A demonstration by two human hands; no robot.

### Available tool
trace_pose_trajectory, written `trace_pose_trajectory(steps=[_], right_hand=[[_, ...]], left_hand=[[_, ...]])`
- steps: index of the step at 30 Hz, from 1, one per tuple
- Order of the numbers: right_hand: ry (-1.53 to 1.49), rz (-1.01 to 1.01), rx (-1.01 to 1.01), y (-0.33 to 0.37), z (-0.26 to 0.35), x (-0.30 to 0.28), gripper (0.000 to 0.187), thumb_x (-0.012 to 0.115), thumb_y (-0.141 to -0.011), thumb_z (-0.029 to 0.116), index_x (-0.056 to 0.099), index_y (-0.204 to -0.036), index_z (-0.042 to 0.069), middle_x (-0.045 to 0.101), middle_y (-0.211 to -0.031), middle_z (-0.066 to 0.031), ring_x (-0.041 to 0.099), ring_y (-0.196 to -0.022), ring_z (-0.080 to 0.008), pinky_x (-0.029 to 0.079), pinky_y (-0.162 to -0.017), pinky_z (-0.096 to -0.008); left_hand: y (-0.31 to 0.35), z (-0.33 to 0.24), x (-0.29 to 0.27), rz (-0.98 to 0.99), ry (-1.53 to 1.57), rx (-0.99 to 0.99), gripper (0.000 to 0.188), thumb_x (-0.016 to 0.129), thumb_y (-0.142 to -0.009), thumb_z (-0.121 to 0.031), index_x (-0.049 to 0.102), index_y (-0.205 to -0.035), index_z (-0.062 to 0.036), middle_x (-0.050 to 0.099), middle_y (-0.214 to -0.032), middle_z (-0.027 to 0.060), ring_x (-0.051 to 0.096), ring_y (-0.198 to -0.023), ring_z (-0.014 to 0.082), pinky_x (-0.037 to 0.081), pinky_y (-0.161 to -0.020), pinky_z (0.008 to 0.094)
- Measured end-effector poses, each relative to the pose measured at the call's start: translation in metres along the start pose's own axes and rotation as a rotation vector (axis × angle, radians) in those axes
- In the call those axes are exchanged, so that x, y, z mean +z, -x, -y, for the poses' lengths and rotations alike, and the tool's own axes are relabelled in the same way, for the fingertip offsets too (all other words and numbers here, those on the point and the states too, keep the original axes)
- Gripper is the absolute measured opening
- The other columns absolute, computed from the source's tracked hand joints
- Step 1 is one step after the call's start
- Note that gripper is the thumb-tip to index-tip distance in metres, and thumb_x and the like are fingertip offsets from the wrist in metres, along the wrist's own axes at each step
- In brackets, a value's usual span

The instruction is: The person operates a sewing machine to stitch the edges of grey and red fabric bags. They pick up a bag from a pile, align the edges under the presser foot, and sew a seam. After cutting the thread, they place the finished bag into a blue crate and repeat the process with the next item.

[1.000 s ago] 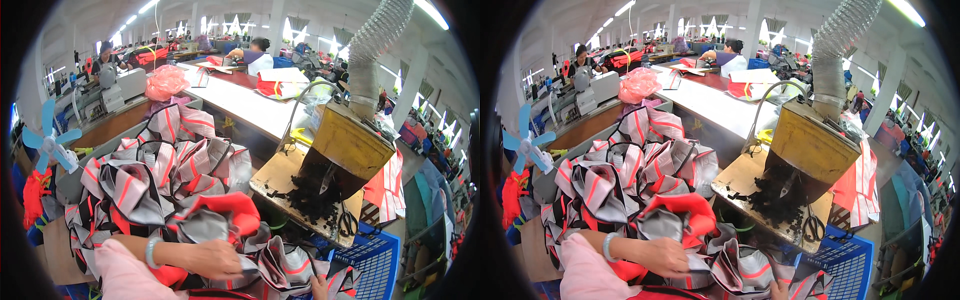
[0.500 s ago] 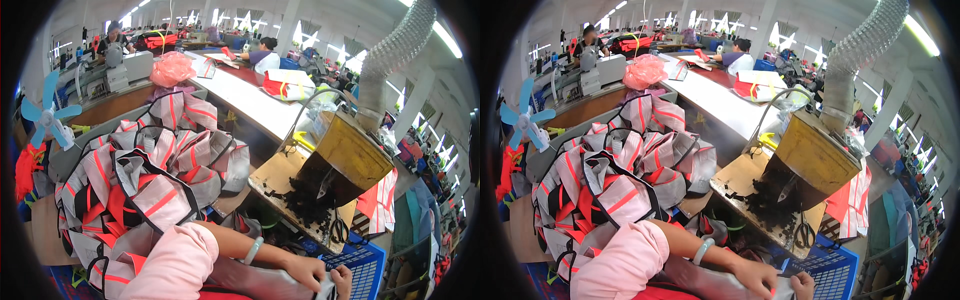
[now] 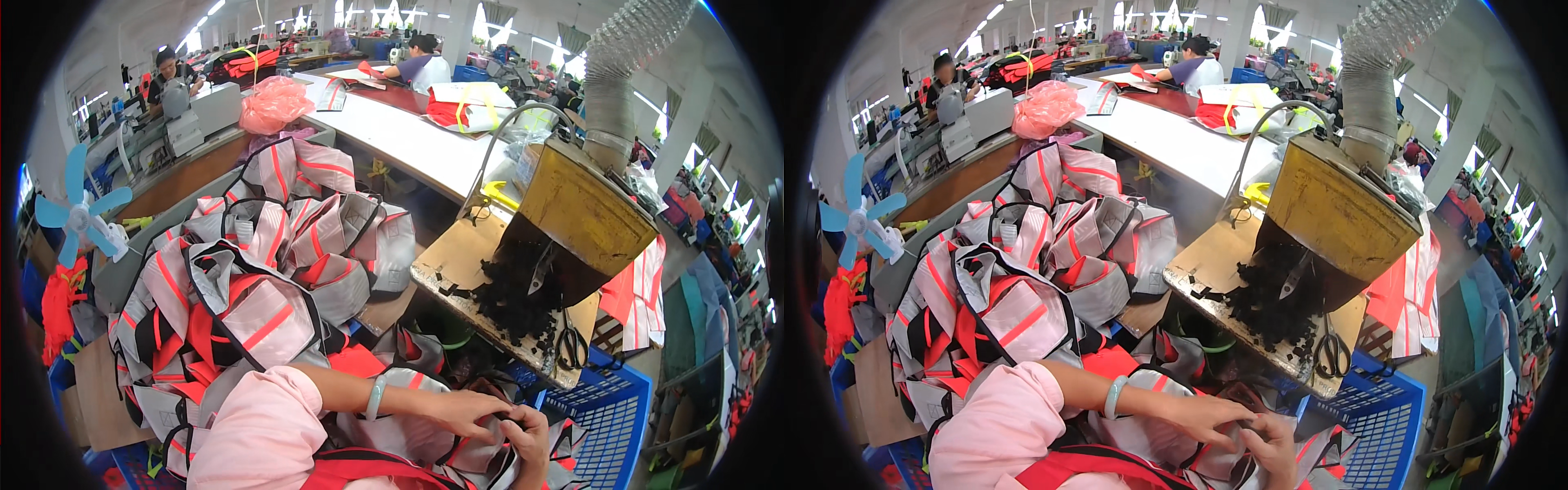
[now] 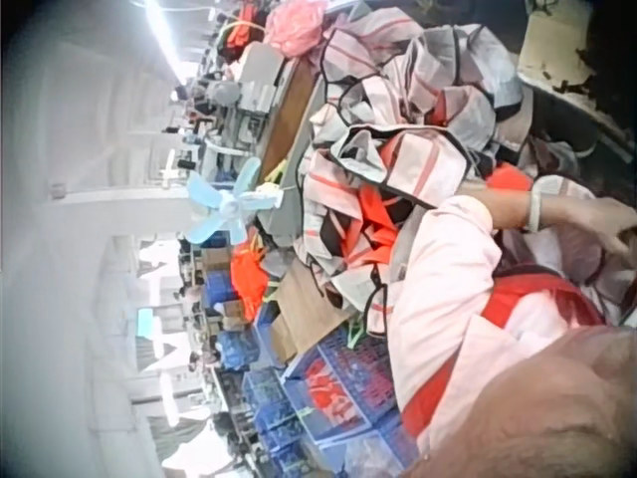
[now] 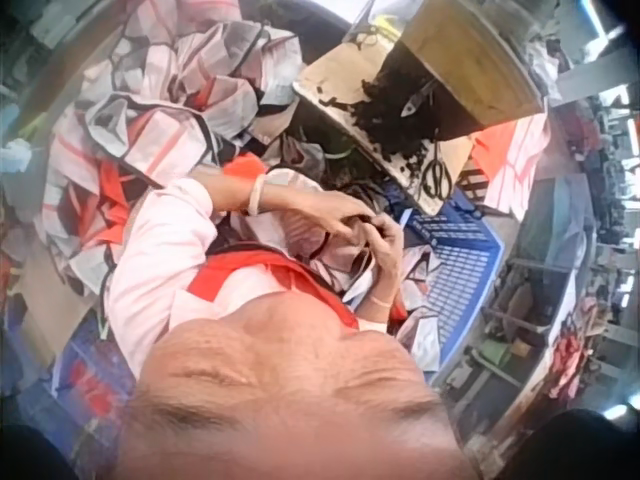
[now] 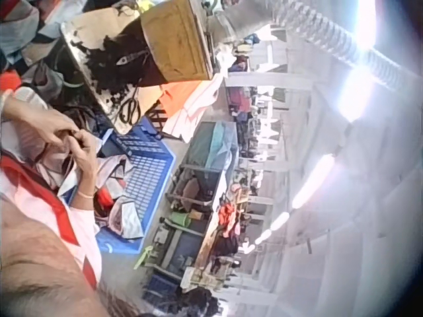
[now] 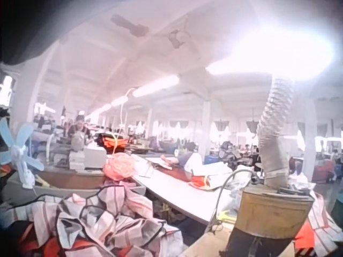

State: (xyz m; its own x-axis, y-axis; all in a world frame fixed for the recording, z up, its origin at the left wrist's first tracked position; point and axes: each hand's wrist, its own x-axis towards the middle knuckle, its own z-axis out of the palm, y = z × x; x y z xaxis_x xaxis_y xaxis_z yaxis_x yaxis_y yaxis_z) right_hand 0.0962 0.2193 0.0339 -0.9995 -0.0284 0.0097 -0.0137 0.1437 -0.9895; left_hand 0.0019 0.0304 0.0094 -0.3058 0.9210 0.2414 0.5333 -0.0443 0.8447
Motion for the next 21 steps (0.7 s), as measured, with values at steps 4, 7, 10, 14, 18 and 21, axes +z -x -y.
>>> trace_pose_trajectory(steps=[4, 7, 10, 14, 18, 21], right_hand=[[0.082, -0.194, -0.157, 0.013, 0.006, -0.019, 0.019, 0.070, -0.078, 0.011, 0.054, -0.069, 0.004, 0.050, -0.066, 0.0036, 0.043, -0.062, -0.0057, 0.035, -0.056, -0.0238], [0.341, -0.222, -0.126, -0.005, 0.015, -0.028, 0.019, 0.068, -0.076, 0.013, 0.056, -0.069, 0.000, 0.056, -0.065, 0.0001, 0.050, -0.060, -0.0080, 0.040, -0.054, -0.0255], [0.312, -0.067, -0.108, -0.031, 0.023, -0.021, 0.029, 0.071, -0.075, 0.019, 0.060, -0.093, -0.001, 0.061, -0.082, -0.0075, 0.057, -0.078, -0.0131, 0.047, -0.073, -0.0285], [0.405, 0.098, -0.043, -0.058, 0.042, -0.013, 0.048, 0.079, -0.069, 0.033, 0.057, -0.097, 0.001, 0.058, -0.077, -0.0127, 0.052, -0.069, -0.0199, 0.045, -0.066, -0.0333], [0.528, 0.028, -0.029, -0.076, 0.044, -0.024, 0.056, 0.076, -0.069, 0.037, 0.060, -0.102, -0.005, 0.063, -0.086, -0.0181, 0.060, -0.078, -0.0263, 0.047, -0.072, -0.0350], [0.433, -0.084, -0.056, -0.092, 0.032, -0.022, 0.049, 0.073, -0.070, 0.032, 0.061, -0.099, -0.005, 0.064, -0.084, -0.0174, 0.060, -0.077, -0.0256, 0.047, -0.071, -0.0346]], left_hand=[[-0.023, -0.013, 0.024, -0.101, 0.170, -0.173, 0.062, 0.071, -0.083, -0.042, 0.055, -0.125, 0.0001, 0.062, -0.118, 0.0144, 0.060, -0.101, 0.0248, 0.047, -0.086, 0.0352], [-0.034, 0.011, 0.023, -0.272, 0.251, -0.029, 0.044, 0.076, -0.081, -0.027, 0.063, -0.115, -0.0022, 0.067, -0.097, 0.0066, 0.059, -0.082, 0.0124, 0.048, -0.070, 0.0279], [-0.028, 0.006, -0.030, -0.270, 0.250, -0.125, 0.025, 0.073, -0.082, -0.021, 0.067, -0.099, -0.0033, 0.067, -0.087, 0.0072, 0.060, -0.079, 0.0109, 0.048, -0.071, 0.0279], [-0.019, -0.019, -0.088, -0.192, 0.309, -0.272, 0.029, 0.074, -0.081, -0.015, 0.068, -0.106, -0.0006, 0.068, -0.094, 0.0043, 0.059, -0.089, 0.0081, 0.048, -0.081, 0.0251], [-0.042, -0.003, -0.123, -0.080, 0.280, -0.371, 0.030, 0.071, -0.079, -0.011, 0.068, -0.107, 0.0008, 0.069, -0.094, 0.0036, 0.060, -0.087, 0.0085, 0.047, -0.080, 0.0236], [-0.051, 0.009, -0.140, -0.090, 0.192, -0.448, 0.033, 0.072, -0.077, -0.017, 0.068, -0.104, 0.0015, 0.068, -0.088, 0.0043, 0.058, -0.083, 0.0088, 0.046, -0.075, 0.0237]])
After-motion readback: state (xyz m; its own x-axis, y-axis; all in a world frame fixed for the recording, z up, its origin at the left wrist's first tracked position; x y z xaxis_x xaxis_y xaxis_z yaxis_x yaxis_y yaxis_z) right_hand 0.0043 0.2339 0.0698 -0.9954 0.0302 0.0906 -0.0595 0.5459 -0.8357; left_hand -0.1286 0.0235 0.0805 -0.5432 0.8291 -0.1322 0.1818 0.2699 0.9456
